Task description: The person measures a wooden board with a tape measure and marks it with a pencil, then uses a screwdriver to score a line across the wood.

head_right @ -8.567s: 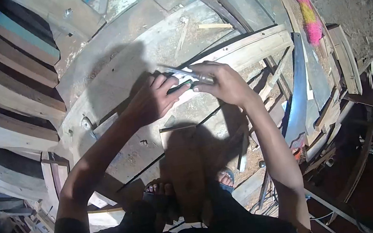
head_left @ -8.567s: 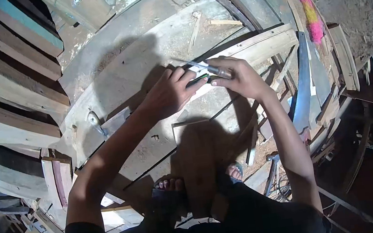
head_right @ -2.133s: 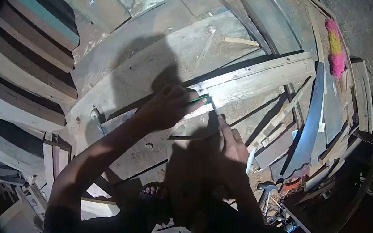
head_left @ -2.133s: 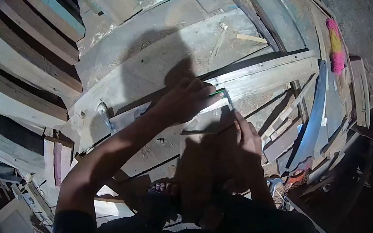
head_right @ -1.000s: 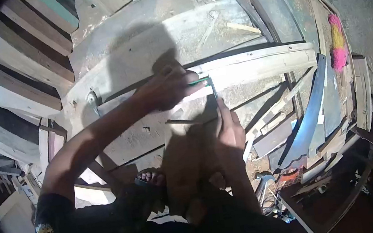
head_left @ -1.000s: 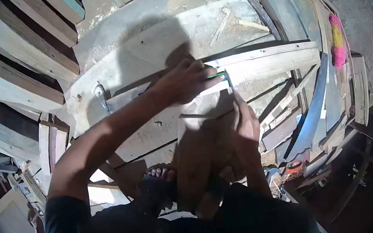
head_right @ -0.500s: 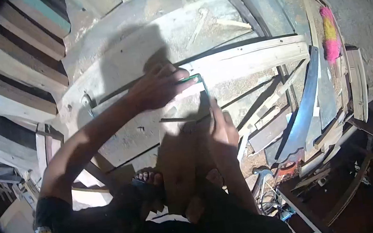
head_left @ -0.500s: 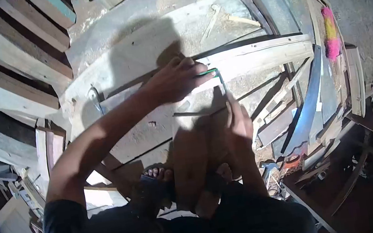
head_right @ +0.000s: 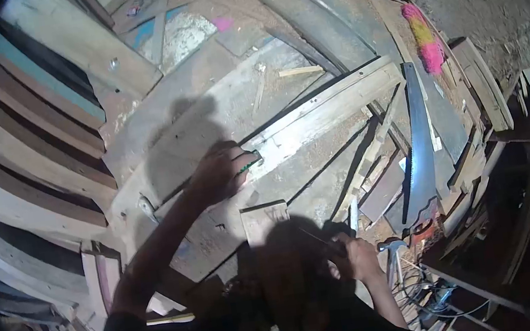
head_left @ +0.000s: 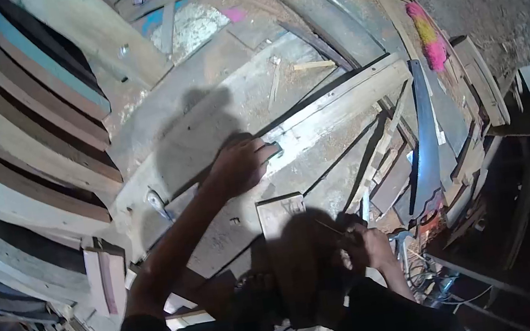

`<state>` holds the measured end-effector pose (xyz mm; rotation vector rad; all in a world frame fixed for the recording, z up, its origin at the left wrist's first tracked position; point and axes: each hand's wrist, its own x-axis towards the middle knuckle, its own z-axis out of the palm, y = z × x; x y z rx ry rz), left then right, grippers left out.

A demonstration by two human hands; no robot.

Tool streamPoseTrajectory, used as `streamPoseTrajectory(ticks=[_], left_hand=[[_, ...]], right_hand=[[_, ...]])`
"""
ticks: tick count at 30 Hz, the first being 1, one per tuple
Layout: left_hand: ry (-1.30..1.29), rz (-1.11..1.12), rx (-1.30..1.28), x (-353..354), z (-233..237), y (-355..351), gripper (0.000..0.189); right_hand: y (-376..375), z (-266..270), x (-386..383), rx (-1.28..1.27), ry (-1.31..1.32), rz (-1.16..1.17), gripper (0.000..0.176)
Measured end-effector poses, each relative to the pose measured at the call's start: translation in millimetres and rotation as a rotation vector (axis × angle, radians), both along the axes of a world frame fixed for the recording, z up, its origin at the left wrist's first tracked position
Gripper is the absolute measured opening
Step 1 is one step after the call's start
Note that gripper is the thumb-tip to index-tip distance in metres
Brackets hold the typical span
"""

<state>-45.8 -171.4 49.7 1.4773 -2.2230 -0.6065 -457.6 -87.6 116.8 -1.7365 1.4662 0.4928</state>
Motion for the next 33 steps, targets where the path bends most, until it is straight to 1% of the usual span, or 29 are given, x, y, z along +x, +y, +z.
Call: streamPoseTrajectory(ticks=[1, 3, 4, 6, 7, 8, 9, 11, 12, 13, 14, 15, 16, 18, 19, 20, 21, 22, 23, 25, 26, 27, 28, 29, 31, 32, 33], left_hand=[[0.032, 0.057, 0.057, 0.5, 13.6, 4.2, 0.045], [0.097, 0.115, -0.007, 4.8, 30.1, 9.3, 0.04], [0.111, 0.183, 0.019, 4.9, 32.9, 14.7, 0.037], [0.142, 0.328, 0.065, 5.2, 37.9, 27.6, 0.033], [0.236, 0.35, -0.052, 6.5, 43.9, 35.7, 0.031], [0.27, 0.447, 0.043, 5.3, 47.0, 42.3, 0.026], [0.306, 0.541, 0.141, 3.5, 49.2, 48.1, 0.021], [0.443, 0.568, -0.03, 5.4, 17.7, 56.4, 0.021], [0.512, 0.582, -0.048, 7.3, 7.4, 60.8, 0.021], [0.581, 0.594, -0.068, 8.5, 0.2, 64.4, 0.021], [0.65, 0.605, -0.012, 9.9, -6.2, 70.8, 0.021], [0.551, 0.54, -0.006, 13.2, 2.1, 77.1, 0.022], [0.457, 0.473, -0.007, 16.1, 12.1, 83.1, 0.023], [0.403, 0.543, -0.006, 13.4, 27.6, 93.2, 0.025], [0.375, 0.577, -0.004, 12.3, 28.9, 98.0, 0.025], [0.284, 0.487, -0.153, 18.2, 17.1, 101.8, 0.03], [0.319, 0.514, -0.124, 22.5, 15.2, 107.2, 0.032], [0.354, 0.541, -0.091, 24.8, 16.2, 113.8, 0.035], [0.386, 0.569, -0.054, 24.7, 16.5, 121.1, 0.037], [0.345, 0.602, -0.059, 21.3, 46.4, 122.9, 0.026], [0.26, 0.564, -0.079, 22.7, 63.1, 122.7, 0.021], [0.179, 0.526, -0.096, 21.5, 76.5, 122.8, 0.016], [0.237, 0.51, -0.118, 18.7, 85.6, 121.4, 0.011], [0.248, 0.444, -0.119, 17.5, 91.6, 119.5, 0.014], [0.267, 0.318, -0.123, 15.6, 97.7, 117.6, 0.021], [0.355, 0.354, -0.1, 10.0, 96.6, 118.6, 0.021], [0.356, 0.362, -0.043, 8.3, 97.7, 117.2, 0.029]], right_hand=[[6.3, -7.7, -3.0, -0.043, -0.005, -0.002, 0.053], [12.9, -29.8, -6.3, -0.132, -0.01, 0.002, 0.056], [10.9, -31.9, -1.6, -0.137, -0.024, -0.061, 0.047], [6.6, -31.0, 8.6, -0.184, -0.277, -0.203, 0.041], [5.4, -30.0, 14.6, -0.201, -0.404, -0.272, 0.039], [2.8, -29.0, 20.3, -0.198, -0.493, -0.318, 0.037], [-1.9, -28.1, 26.9, -0.179, -0.557, -0.305, 0.038], [-15.0, -31.0, 41.8, -0.14, -0.683, -0.273, 0.04], [-23.4, -41.9, 49.8, -0.176, -0.674, -0.156, 0.04], [-40.3, -28.5, 64.5, -0.22, -0.659, 0.083, 0.043], [-54.5, -30.6, 74.4, -0.276, -0.589, 0.311, 0.042], [-64.5, -36.3, 82.4, -0.325, -0.509, 0.536, 0.041], [-68.9, -37.9, 90.7, -0.338, -0.488, 0.657, 0.039], [-75.0, -43.4, 109.8, -0.364, -0.442, 0.898, 0.038], [-72.4, -55.6, 117.1, -0.308, -0.419, 0.897, 0.039], [-68.2, -67.5, 124.3, -0.251, -0.394, 0.899, 0.041], [-67.4, -74.8, 131.1, -0.195, -0.369, 0.9, 0.043], [-64.7, -67.7, 137.5, -0.079, -0.255, 0.815, 0.049], [-63.8, -69.3, 135.8, -0.22, -0.325, 0.852, 0.049], [-63.6, -77.8, 135.9, -0.517, -0.468, 0.904, 0.05], [-75.0, -32.6, 151.1, -0.261, -0.367, 0.774, 0.057], [-81.8, 4.5, 159.6, -0.266, -0.527, 0.587, 0.075], [-87.6, 31.5, 168.6, -0.257, -0.558, 0.502, 0.081], [-90.5, 44.6, 177.0, -0.25, -0.588, 0.416, 0.088], [-84.1, 28.8, 189.4, -0.147, -0.834, 0.314, 0.095], [-76.1, 23.2, 191.9, -0.03, -1.052, 0.25, 0.085], [-68.8, 21.2, 195.3, 0.11, -1.263, 0.197, 0.075]])
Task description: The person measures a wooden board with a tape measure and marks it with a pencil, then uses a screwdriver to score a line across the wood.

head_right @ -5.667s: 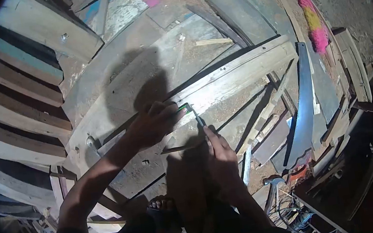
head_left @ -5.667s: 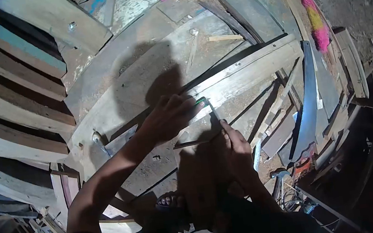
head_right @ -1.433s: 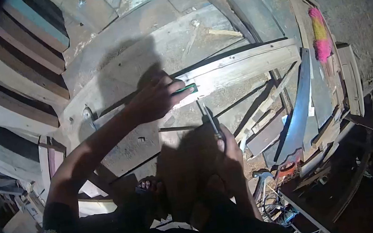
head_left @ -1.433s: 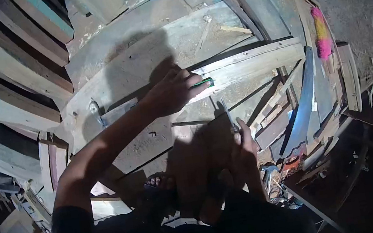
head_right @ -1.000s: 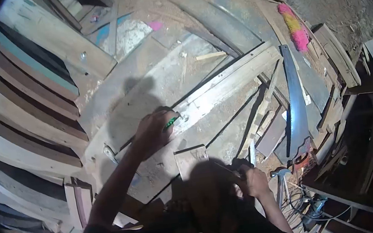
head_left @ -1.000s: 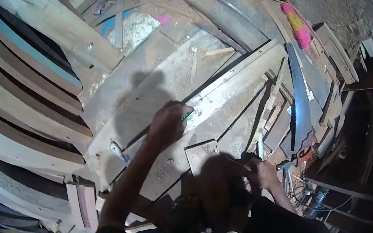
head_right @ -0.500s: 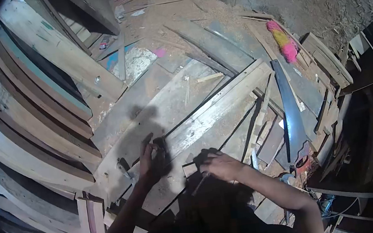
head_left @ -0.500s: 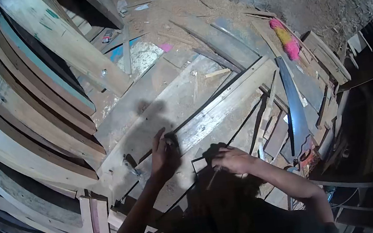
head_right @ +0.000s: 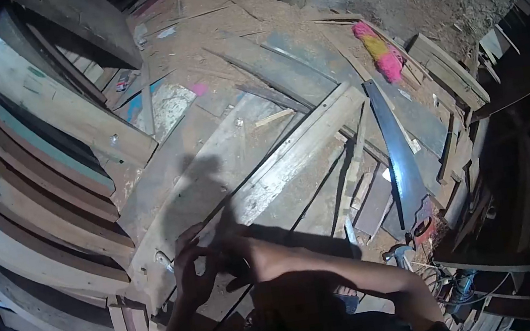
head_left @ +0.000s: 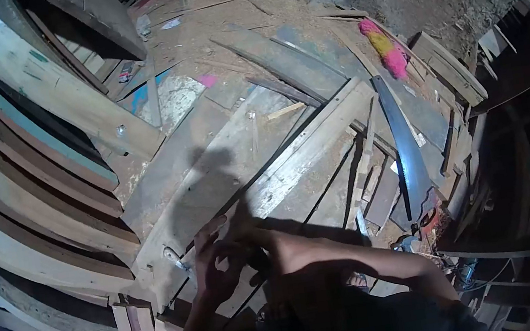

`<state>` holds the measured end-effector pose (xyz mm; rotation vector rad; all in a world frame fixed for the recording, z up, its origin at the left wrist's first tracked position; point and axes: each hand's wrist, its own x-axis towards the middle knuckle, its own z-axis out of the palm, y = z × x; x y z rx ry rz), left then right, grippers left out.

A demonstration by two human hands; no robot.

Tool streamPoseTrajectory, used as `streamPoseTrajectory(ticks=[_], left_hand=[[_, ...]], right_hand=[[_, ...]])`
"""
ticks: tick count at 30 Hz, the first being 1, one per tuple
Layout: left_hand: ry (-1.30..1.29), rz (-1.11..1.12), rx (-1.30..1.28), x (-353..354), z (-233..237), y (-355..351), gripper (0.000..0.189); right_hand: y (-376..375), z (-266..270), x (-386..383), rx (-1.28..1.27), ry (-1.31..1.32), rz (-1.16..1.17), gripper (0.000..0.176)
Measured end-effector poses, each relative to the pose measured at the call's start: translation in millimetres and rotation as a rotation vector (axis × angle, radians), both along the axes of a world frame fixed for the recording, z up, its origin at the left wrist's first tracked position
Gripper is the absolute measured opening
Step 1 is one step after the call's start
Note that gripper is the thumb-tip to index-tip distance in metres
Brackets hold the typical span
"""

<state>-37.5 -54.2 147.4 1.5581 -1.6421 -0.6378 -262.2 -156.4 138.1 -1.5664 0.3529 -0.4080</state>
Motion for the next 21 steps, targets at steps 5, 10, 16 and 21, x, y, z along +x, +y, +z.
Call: streamPoseTrajectory(ticks=[5, 10, 16, 21], left_hand=[[0.266, 0.065, 0.187, -12.2, 12.2, -4.0, 0.072], [0.001, 0.059, 0.315, 26.2, -43.5, 18.1, 0.047], [0.167, 0.215, 0.274, 40.0, -80.1, 26.6, 0.016], [-0.148, 0.207, 0.165, 10.1, -66.9, 0.9, 0.051]], right_hand=[[6.5, -0.2, -33.9, 0.145, 0.303, 0.099, 0.056], [28.0, -35.5, -159.6, -0.252, 0.837, 0.259, 0.074], [23.8, -13.6, -230.4, -0.264, 1.478, -0.006, 0.093], [19.1, -47.7, -272.9, -0.452, 1.551, -0.374, 0.099]])
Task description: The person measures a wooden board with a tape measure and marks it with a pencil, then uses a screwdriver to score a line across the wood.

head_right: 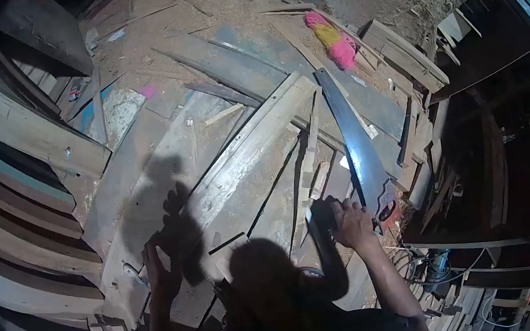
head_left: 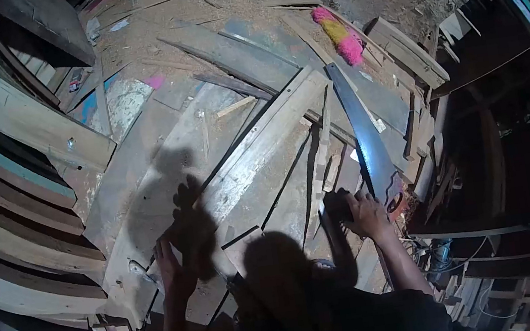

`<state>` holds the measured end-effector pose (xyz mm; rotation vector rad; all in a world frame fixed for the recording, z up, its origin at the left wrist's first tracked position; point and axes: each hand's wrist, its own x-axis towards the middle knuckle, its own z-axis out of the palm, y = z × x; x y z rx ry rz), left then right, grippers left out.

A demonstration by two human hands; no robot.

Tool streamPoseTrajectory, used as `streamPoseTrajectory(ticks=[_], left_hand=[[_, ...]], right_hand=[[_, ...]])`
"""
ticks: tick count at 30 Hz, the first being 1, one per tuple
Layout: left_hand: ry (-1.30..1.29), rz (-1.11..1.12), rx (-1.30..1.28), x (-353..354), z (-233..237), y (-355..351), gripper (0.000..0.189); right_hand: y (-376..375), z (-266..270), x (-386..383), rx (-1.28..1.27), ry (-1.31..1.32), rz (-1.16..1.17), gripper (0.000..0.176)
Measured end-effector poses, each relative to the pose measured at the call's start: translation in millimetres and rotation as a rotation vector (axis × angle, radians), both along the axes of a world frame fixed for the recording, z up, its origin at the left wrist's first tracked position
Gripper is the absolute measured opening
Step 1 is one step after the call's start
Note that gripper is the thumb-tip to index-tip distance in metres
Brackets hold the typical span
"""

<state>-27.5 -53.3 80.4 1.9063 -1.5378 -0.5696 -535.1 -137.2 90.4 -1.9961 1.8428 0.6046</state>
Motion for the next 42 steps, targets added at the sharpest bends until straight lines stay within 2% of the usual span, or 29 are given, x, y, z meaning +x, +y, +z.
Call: streamPoseTrajectory(ticks=[1, 3, 5, 7, 9, 11, 13, 15, 16, 17, 18, 19, 21, 23, 24, 25, 27, 28, 29, 31, 32, 33, 35, 36, 37, 39, 41, 42], left_hand=[[-0.138, -0.068, -0.12, -3.1, 0.0, -3.8, 0.051], [-0.08, -0.139, -0.088, 6.0, -2.1, -2.3, 0.059], [-0.1, -0.162, -0.101, 12.2, -10.2, 3.9, 0.066], [-0.078, -0.135, -0.142, 13.3, -18.4, 9.3, 0.062], [-0.108, -0.115, -0.105, 20.1, -19.5, 20.3, 0.067], [-0.089, -0.063, -0.003, 26.3, -18.0, 26.8, 0.078], [-0.089, -0.019, -0.025, 28.6, -25.8, 35.1, 0.072], [-0.161, 0.053, -0.005, 17.7, -19.7, 38.1, 0.055], [-0.193, 0.089, 0.006, 15.5, -18.2, 43.1, 0.047], [-0.13, 0.043, -0.022, 15.8, -40.1, 51.8, 0.036], [-0.08, 0.051, 0.073, 5.1, -47.2, 61.8, 0.038], [-0.027, 0.058, 0.168, -11.3, -49.3, 69.9, 0.041], [0.056, -0.058, 0.551, -32.7, -46.1, 90.6, 0.05], [0.09, -0.093, 0.694, -49.2, -48.2, 108.7, 0.075], [0.11, -0.064, 0.722, -56.2, -50.1, 113.6, 0.074], [0.131, -0.036, 0.751, -64.0, -52.3, 118.2, 0.072], [0.173, 0.013, 0.802, -71.3, -52.1, 121.7, 0.07], [0.26, 0.019, 0.795, -69.3, -51.4, 123.1, 0.068], [0.349, 0.026, 0.785, -67.1, -47.2, 122.7, 0.066], [0.504, -0.02, 0.705, -64.6, -40.8, 117.7, 0.06], [0.57, -0.075, 0.642, -62.9, -37.1, 113.5, 0.056], [0.629, -0.132, 0.572, -61.9, -34.5, 109.4, 0.053], [0.608, -0.26, 0.433, -76.8, -50.9, 100.5, 0.041], [0.619, -0.301, 0.414, -83.5, -41.7, 87.8, 0.037], [0.615, -0.288, 0.502, -93.0, -30.8, 76.9, 0.035], [0.73, -0.272, 0.439, -110.9, -8.6, 54.1, 0.038], [0.57, -0.324, 0.375, -141.7, -33.6, 42.9, 0.044], [0.481, -0.424, 0.473, -138.6, -6.5, 26.6, 0.047]], right_hand=[[-1.5, 0.8, -4.4, -0.077, -0.036, -0.027, 0.097], [-0.9, 8.0, -9.9, -0.223, -0.106, -0.079, 0.093], [-7.2, 29.7, -6.0, -0.253, -0.028, -0.16, 0.081], [-5.2, 26.8, -33.1, -0.374, -0.111, -0.189, 0.083], [1.7, -26.8, -85.9, -0.68, 0.093, -0.297, 0.089], [15.6, -47.8, -133.1, -0.798, 0.186, -0.449, 0.096], [31.2, -59.6, -180.4, -0.784, 0.148, -0.621, 0.099], [45.9, -59.7, -182.0, -0.707, 0.209, -0.884, 0.086], [58.8, -100.5, -230.0, -0.855, -0.184, -0.656, 0.077], [71.3, -140.1, -276.3, -0.872, -0.602, -0.41, 0.069], [69.2, -140.0, -283.2, -0.705, -0.854, -0.551, 0.054], [72.2, -140.0, -276.7, -0.529, -1.228, -0.981, 0.044], [69.8, -124.8, -259.6, -0.511, -1.143, -0.927, 0.033], [64.6, -131.6, -246.5, -0.634, -1.217, -0.925, 0.029], [58.9, -169.9, -291.8, -0.724, -1.122, -1.101, 0.027], [57.7, -146.8, -271.7, -0.684, -1.293, -1.346, 0.017], [57.8, -102.4, -257.2, -0.211, -1.673, -1.407, 0.01], [47.1, -88.7, -231.8, -0.385, -1.628, -1.659, 0.014], [47.7, -75.1, -226.0, -0.135, -1.696, -1.473, 0.016], [51.2, -53.2, -197.6, -0.488, -1.45, -1.415, 0.016], [50.6, -33.8, -175.2, -0.581, -1.384, -1.387, 0.023], [50.3, -79.5, -254.5, -0.528, -1.527, -1.188, 0.034], [40.6, -12.9, -180.5, -0.715, -1.288, -1.288, 0.041], [37.7, 7.5, -163.1, -0.728, -1.306, -1.229, 0.046], [34.8, 27.8, -145.7, -0.74, -1.325, -1.171, 0.053], [38.0, 19.6, -198.2, -0.614, -1.319, -1.024, 0.058], [31.0, 28.1, -206.0, -0.687, -1.17, -1.053, 0.06], [26.6, 37.7, -201.3, -0.718, -1.094, -1.07, 0.061]])
